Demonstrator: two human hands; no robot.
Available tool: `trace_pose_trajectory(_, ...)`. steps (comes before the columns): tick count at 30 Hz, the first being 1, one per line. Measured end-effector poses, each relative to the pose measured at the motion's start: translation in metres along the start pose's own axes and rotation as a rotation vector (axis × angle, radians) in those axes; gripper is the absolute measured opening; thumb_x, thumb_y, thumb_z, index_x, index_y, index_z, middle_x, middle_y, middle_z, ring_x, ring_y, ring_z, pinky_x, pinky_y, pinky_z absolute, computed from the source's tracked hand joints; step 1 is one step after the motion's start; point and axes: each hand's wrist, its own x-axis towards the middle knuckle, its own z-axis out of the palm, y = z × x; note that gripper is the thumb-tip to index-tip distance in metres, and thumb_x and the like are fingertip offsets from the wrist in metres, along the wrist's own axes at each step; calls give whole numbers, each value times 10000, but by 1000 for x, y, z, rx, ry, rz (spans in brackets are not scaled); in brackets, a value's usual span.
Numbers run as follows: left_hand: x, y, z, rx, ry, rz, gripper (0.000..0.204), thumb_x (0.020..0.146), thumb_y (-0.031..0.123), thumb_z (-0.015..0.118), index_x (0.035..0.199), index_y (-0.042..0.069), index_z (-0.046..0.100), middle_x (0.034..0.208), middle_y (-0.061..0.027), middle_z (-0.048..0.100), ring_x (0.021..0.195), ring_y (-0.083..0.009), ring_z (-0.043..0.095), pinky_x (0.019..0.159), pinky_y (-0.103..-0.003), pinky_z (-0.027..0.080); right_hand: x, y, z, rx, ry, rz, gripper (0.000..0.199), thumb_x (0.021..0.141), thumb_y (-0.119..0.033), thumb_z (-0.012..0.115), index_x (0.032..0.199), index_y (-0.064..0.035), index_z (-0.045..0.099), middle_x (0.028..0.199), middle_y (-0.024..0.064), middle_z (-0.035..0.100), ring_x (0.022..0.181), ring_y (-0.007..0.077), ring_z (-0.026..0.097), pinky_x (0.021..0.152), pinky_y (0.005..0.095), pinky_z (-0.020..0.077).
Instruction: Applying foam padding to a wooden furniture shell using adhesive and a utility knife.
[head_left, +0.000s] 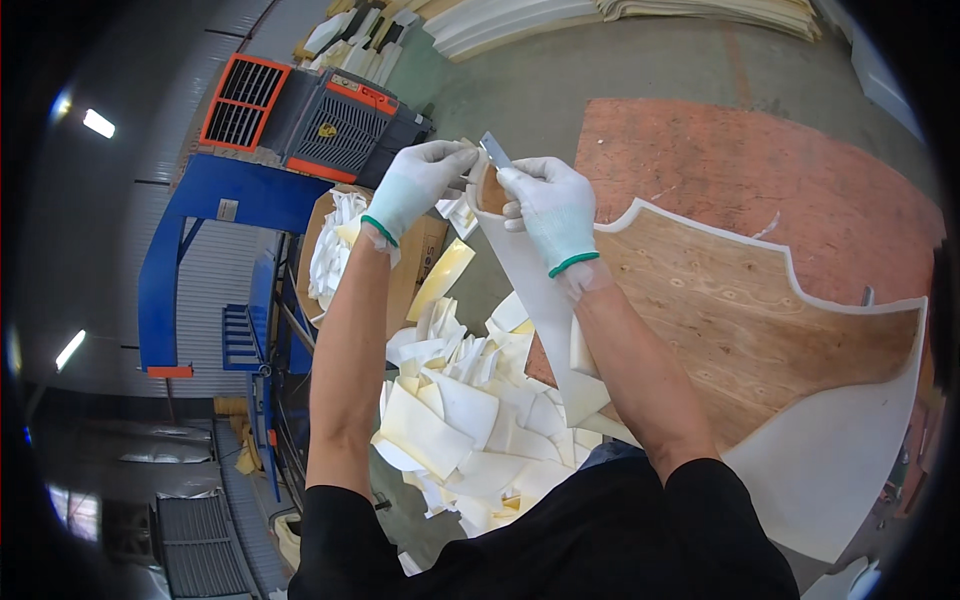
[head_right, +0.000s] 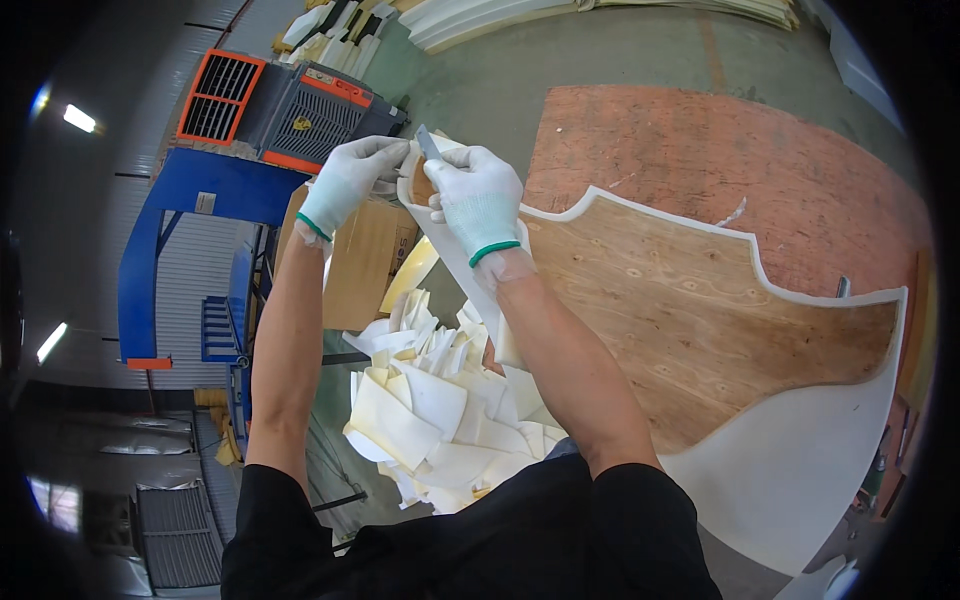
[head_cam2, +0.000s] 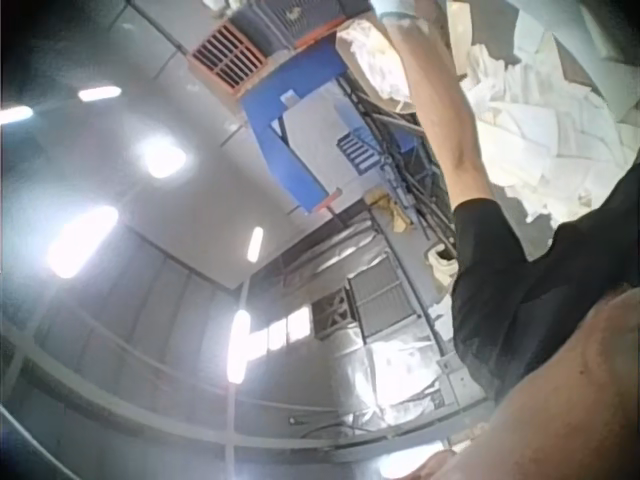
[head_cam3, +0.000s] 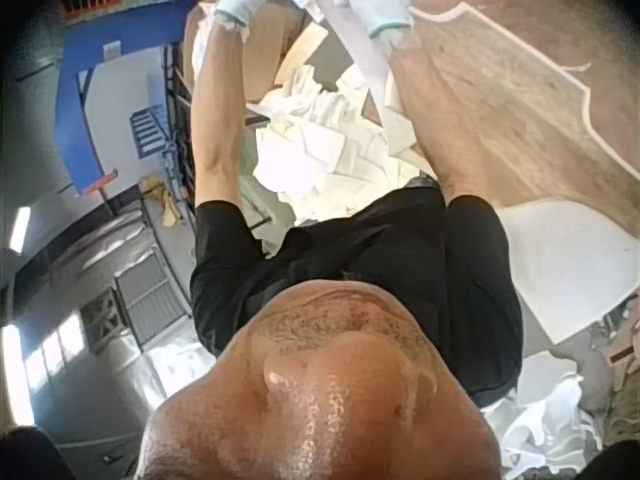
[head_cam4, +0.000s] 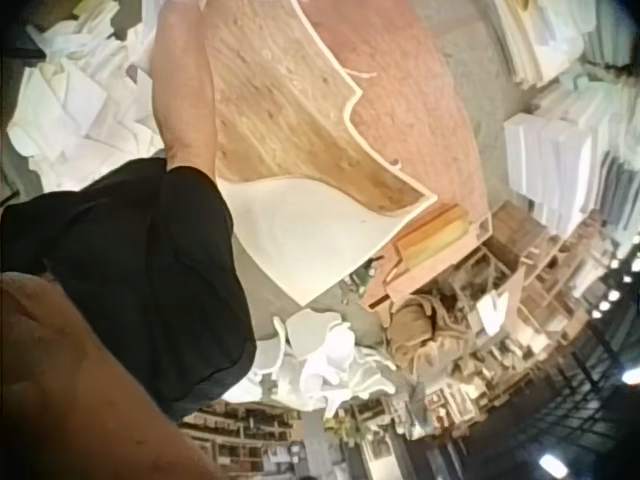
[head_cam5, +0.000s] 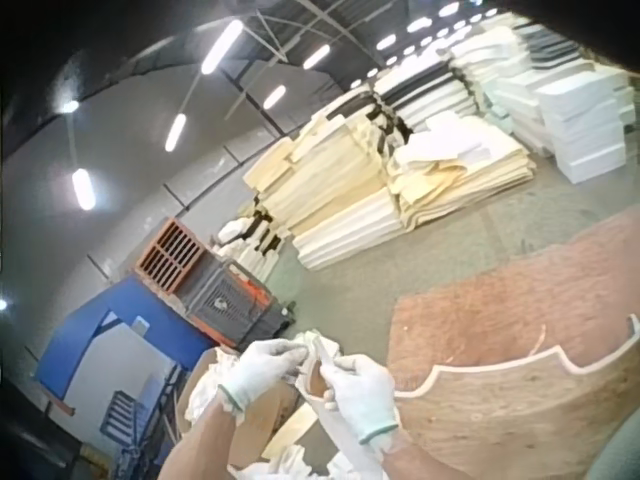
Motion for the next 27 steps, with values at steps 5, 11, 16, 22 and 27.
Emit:
trace_pose_trajectory(5,7,12,-1,210,10,-72,314,948,302,670,1105,37,728,920,-20,721,769,-89,655,695,-229,511,-1,-4,-1,17,7,-33,239,862,-154,723,996,42,692,773,87,697,573,116,664,485,263,558)
trace_pose_trajectory(11,15,14,6,358,11,-101,311,912,305,717,1054,29,738,859,-25,713,734,-81,645,661,-215,498,6,0,-6,-19,-18,16,261,876,-167,711,1034,38,680,818,83,693,632,110,662,522,245,559)
trace_pose_trajectory(16,14,8,1,287,-19,-103,286,920,283,711,1031,20,734,819,-7,693,708,-62,626,648,-203,495,4,2,0,7,-1,1,227,853,-129,711,991,49,683,781,104,703,575,136,683,485,279,569)
trace_pose_trajectory(22,12,12,4,234,8,-111,248,931,255,692,1032,33,732,818,-7,690,669,-54,618,626,-195,496,5,4,-1,0,-5,-4,217,857,-124,705,989,48,683,782,110,705,571,141,686,482,283,567)
trace_pose_trajectory(27,14,12,5,285,26,-119,236,931,240,685,1028,29,732,826,-15,695,674,-55,627,633,-199,509,3,0,1,10,1,2,199,856,-120,705,967,45,689,767,108,702,567,139,684,479,286,564)
